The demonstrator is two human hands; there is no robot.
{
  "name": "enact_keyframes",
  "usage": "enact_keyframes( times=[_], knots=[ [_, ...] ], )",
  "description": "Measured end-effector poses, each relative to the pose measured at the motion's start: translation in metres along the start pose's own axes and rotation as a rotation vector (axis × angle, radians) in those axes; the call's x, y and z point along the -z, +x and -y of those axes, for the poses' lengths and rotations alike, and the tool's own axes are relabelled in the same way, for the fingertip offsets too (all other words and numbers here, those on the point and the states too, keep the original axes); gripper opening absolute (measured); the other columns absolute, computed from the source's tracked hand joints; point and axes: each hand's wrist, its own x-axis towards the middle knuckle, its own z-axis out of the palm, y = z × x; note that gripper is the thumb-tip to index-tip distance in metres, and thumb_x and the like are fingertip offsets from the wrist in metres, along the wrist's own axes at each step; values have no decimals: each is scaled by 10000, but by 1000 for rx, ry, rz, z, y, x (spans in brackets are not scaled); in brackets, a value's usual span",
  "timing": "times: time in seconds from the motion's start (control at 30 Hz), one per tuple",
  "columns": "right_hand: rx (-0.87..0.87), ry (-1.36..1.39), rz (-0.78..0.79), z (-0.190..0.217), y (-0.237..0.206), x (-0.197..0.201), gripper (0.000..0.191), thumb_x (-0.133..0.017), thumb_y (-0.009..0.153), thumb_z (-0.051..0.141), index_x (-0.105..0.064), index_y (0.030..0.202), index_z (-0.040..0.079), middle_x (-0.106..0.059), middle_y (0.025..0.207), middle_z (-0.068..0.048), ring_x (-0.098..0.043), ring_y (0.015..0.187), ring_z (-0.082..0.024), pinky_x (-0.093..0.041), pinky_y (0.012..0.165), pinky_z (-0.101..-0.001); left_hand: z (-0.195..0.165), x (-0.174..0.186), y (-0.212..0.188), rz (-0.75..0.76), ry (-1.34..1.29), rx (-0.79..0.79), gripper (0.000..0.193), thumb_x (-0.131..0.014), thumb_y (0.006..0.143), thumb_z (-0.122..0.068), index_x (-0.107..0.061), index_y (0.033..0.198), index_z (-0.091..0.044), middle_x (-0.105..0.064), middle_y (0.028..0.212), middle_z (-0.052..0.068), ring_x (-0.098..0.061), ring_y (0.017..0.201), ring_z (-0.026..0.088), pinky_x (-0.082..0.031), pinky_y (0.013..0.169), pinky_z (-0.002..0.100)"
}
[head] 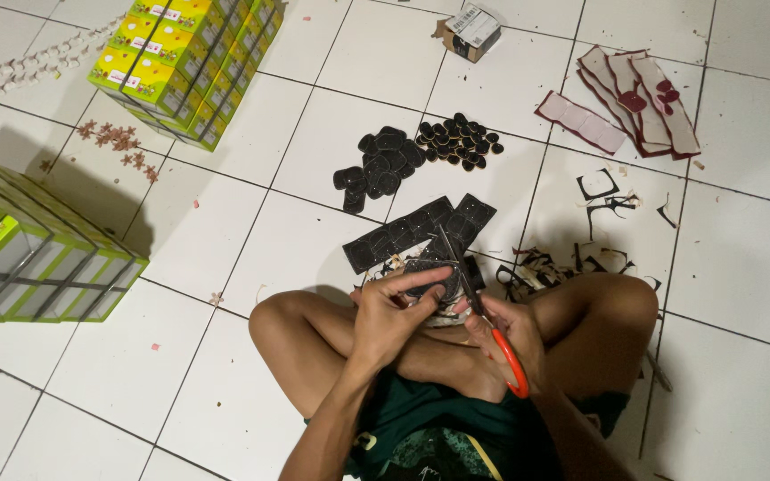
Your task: The person sits on the floor and uses red-handled scissors to cut circular shapes from a black sheet. The cut pieces are placed in a pile on the floor, and the remaining sheet is repositioned for further cutting.
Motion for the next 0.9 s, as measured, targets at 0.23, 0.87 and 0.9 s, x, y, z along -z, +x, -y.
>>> enact_keyframes(
  times=[0.23, 0.87, 0.9],
  knots=[
    [-101, 84, 16, -6, 0, 2, 361, -706, 914, 369, -728, 1055, 37, -464, 557, 58, -369, 480, -39, -261, 436, -233, -11, 6, 3, 3, 134, -13, 316, -741, 870, -9, -803, 1151, -139, -709, 835, -53, -459, 616, -16, -359, 517, 176],
    [84, 90, 60, -16, 8, 8, 217, -735, 915, 118, -739, 1051, -52, -737, 872, -19, -636, 790, -55, -530, 694, -219, -33, 37, 30, 274, 249, 30, 379, -715, 792, 69, -815, 1115, -103, -721, 801, 14, -576, 666, 24, -482, 568, 210],
    [51, 39, 55, -15, 9, 9, 221, -741, 901, 116, -745, 1049, -48, -749, 855, -21, -639, 773, -52, -529, 679, -217, -34, 39, 32, 284, 281, 71, 381, -718, 787, 68, -821, 1110, -106, -715, 780, 21, -555, 638, 30, -467, 543, 219]
  ],
)
